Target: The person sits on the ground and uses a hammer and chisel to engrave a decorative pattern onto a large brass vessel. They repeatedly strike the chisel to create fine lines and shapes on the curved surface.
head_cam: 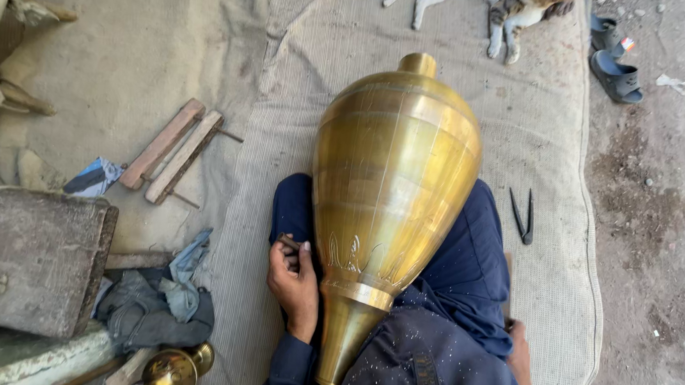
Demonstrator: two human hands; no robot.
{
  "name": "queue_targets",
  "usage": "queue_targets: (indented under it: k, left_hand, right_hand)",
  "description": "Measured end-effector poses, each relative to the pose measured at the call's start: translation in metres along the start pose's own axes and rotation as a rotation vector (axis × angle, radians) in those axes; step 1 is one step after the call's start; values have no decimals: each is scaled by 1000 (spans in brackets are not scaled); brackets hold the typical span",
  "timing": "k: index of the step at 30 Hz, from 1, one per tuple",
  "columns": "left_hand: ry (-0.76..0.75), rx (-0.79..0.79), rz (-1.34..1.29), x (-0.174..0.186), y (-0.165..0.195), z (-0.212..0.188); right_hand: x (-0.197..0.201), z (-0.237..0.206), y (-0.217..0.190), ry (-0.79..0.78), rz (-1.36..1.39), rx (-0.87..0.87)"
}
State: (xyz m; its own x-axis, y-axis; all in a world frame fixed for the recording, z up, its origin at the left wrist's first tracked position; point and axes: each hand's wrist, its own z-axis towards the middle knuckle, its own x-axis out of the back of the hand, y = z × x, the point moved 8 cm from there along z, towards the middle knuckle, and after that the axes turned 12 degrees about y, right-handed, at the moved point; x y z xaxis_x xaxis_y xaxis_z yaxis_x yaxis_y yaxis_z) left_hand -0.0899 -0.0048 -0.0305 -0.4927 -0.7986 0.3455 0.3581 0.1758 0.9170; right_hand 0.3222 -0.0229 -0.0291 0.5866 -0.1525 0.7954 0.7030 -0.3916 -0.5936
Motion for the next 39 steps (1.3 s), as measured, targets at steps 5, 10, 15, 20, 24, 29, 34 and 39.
queue_targets:
  k: [5, 10, 15, 20, 24, 29, 34, 39]
  left_hand:
    - [-8, -37, -89, 9, 26, 4]
    - [-61, -77, -276, 12, 68, 2]
    - [-214, -72, -429, -5, 104, -11]
    - [-370, -4, -567, -35, 117, -14]
    - [-413, -55, -502, -41, 120, -13]
    - [-423, -209, -369, -43, 126, -15]
    - [-411, -191, -388, -45, 126, -12]
    - [-458, -239, -370, -47, 131, -13]
  right_hand:
    - [27, 19, 27, 230, 59, -275]
    - [50, 40, 0, 258, 306, -72]
    - [60, 49, -37, 182, 144, 40]
    - [66, 37, -104, 116, 222, 560]
    - [47, 42, -124, -92, -350, 647]
    - [55, 47, -168, -157, -453, 746]
    - [95, 33, -243, -100, 70, 938]
    - [93, 39, -267, -225, -525, 936]
